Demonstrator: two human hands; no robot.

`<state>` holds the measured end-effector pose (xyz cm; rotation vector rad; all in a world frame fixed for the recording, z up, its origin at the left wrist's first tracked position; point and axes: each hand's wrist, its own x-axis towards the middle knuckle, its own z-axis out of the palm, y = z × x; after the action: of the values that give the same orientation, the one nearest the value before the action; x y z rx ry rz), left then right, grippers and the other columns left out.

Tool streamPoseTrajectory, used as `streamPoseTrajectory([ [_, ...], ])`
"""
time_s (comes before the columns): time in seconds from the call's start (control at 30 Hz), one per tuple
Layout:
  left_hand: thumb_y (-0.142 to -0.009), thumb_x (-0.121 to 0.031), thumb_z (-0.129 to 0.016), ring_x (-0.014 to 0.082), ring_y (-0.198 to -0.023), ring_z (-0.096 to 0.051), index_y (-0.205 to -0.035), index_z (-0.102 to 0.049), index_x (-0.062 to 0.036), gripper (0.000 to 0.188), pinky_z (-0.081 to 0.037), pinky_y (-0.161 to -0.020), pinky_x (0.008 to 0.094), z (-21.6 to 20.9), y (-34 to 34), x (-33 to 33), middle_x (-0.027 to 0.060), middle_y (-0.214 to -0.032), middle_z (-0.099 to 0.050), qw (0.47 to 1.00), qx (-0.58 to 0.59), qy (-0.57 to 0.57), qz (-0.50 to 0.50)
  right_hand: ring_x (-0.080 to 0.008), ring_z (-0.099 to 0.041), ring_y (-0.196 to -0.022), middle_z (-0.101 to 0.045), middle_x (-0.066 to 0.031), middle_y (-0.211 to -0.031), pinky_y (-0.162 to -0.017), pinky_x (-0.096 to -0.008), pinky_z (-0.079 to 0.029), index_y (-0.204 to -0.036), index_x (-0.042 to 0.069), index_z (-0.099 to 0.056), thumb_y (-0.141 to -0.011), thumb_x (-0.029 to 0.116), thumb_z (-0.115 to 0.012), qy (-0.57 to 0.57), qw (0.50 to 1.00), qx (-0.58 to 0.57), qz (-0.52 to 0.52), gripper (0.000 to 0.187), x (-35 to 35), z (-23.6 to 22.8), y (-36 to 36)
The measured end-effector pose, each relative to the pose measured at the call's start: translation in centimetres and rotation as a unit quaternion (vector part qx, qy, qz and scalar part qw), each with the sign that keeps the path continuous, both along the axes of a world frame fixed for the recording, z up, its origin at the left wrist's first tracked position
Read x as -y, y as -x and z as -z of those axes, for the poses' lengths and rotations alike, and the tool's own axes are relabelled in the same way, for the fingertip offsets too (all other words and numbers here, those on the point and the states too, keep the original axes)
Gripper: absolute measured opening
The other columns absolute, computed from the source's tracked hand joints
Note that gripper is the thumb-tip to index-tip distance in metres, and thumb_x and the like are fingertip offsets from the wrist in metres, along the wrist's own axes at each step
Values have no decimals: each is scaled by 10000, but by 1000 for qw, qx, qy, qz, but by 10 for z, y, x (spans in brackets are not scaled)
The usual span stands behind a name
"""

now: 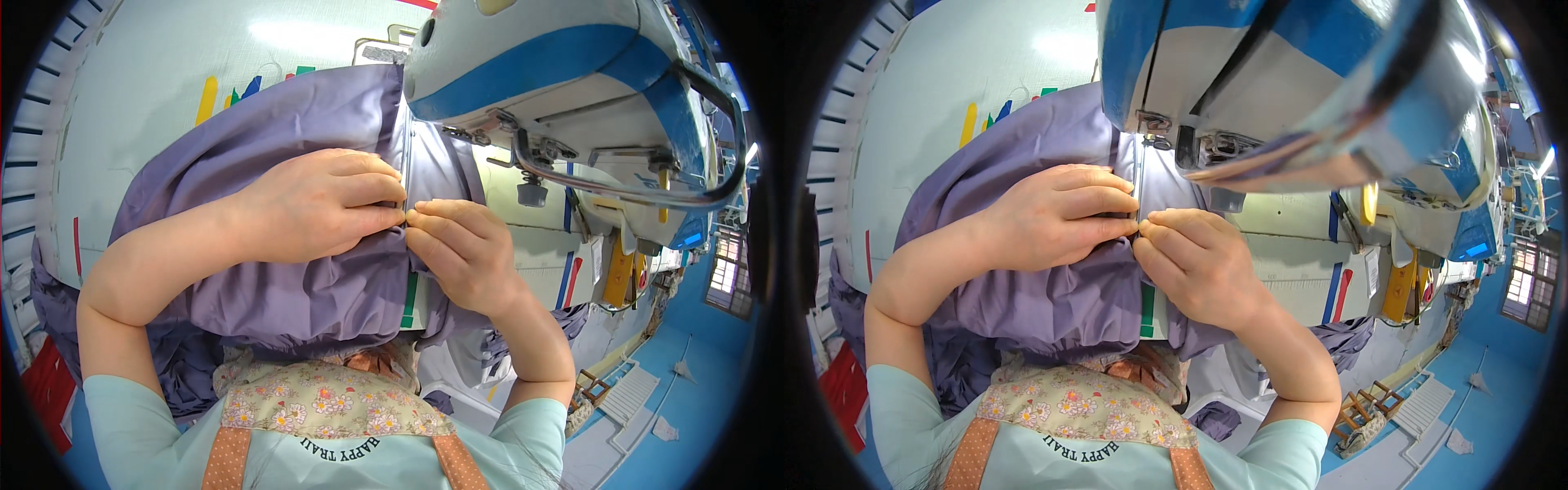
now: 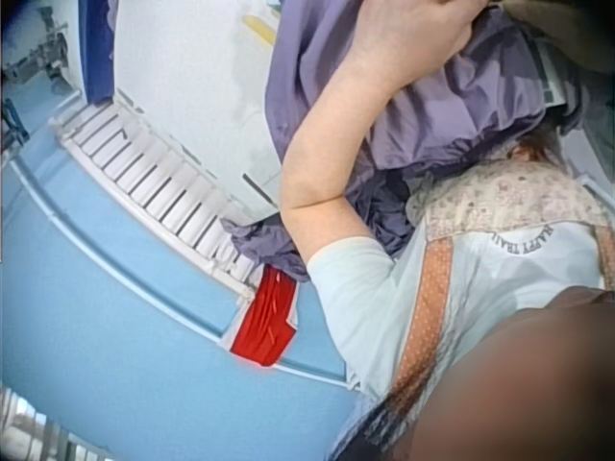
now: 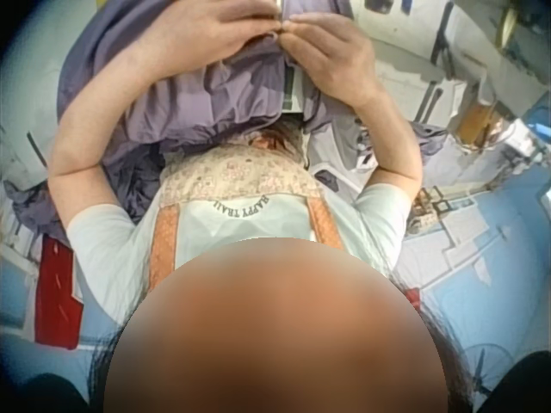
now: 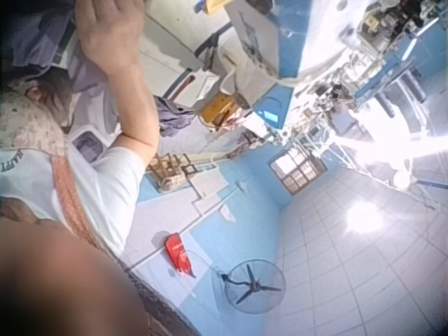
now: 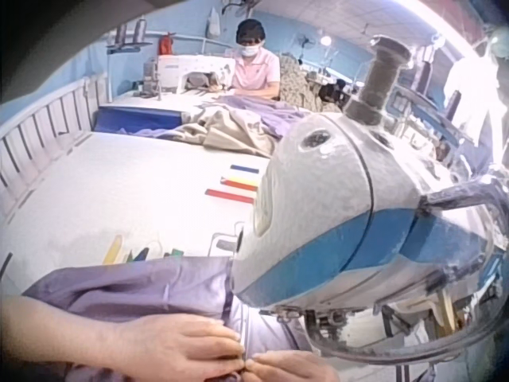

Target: Operating an industrial sewing machine to join purple textile pieces.

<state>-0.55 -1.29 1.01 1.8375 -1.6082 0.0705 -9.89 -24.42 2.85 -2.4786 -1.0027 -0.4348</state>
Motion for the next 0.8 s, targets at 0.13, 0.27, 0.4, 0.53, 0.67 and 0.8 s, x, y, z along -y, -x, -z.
streamPoseTrajectory([
  [0.13,-764,-50,-722,249,-1082,-636,-1049,-727,-97,290,-537,-948,387,2,-7,2,45,-1136,-641,1000,13,3,-20,-219,-689,-992,-688,-41,-1017,-768,-335,-587,-952,64,-680,-738,130,-698,19,1000,-6,12,225,2,-1,-7],
  [0.27,-757,-55,-727,257,-1081,-622,-1074,-714,-108,321,-531,-944,396,0,-21,4,35,-1145,-637,1000,8,-10,-18,-259,-704,-971,-723,-61,-1001,-780,-376,-578,-958,57,-702,-716,76,-697,13,999,-28,21,242,4,-4,-16],
  [0.4,-753,-60,-736,266,-1082,-606,-1070,-700,-114,324,-522,-954,406,1,-29,4,25,-1150,-634,1000,-7,-19,6,-268,-704,-976,-723,-58,-1007,-798,-378,-580,-965,68,-701,-694,38,-697,11,999,-32,29,273,6,0,-18],
  [0.53,-764,-59,-733,263,-1069,-612,-1054,-694,-98,295,-521,-964,412,1,-17,-1,24,-1150,-642,1000,-27,-15,6,-287,-702,-993,-724,-65,-1033,-825,-387,-585,-987,81,-710,-658,6,-686,-28,996,-67,51,338,7,2,-14],
  [0.67,-762,-63,-735,259,-1063,-617,-1059,-692,-88,301,-520,-974,418,-1,-15,-2,26,-1147,-648,1000,-2,-11,5,-290,-701,-1000,-724,-71,-1048,-823,-382,-588,-1000,79,-716,-652,12,-684,-41,995,-71,49,356,6,2,-13],
  [0.8,-753,-68,-738,258,-1069,-617,-1059,-692,-87,310,-520,-983,424,1,-16,-1,28,-1150,-645,1000,4,-7,7,-241,-689,-1009,-696,-43,-1063,-790,-350,-575,-990,74,-711,-709,80,-696,-19,999,-18,25,281,8,7,-15],
])
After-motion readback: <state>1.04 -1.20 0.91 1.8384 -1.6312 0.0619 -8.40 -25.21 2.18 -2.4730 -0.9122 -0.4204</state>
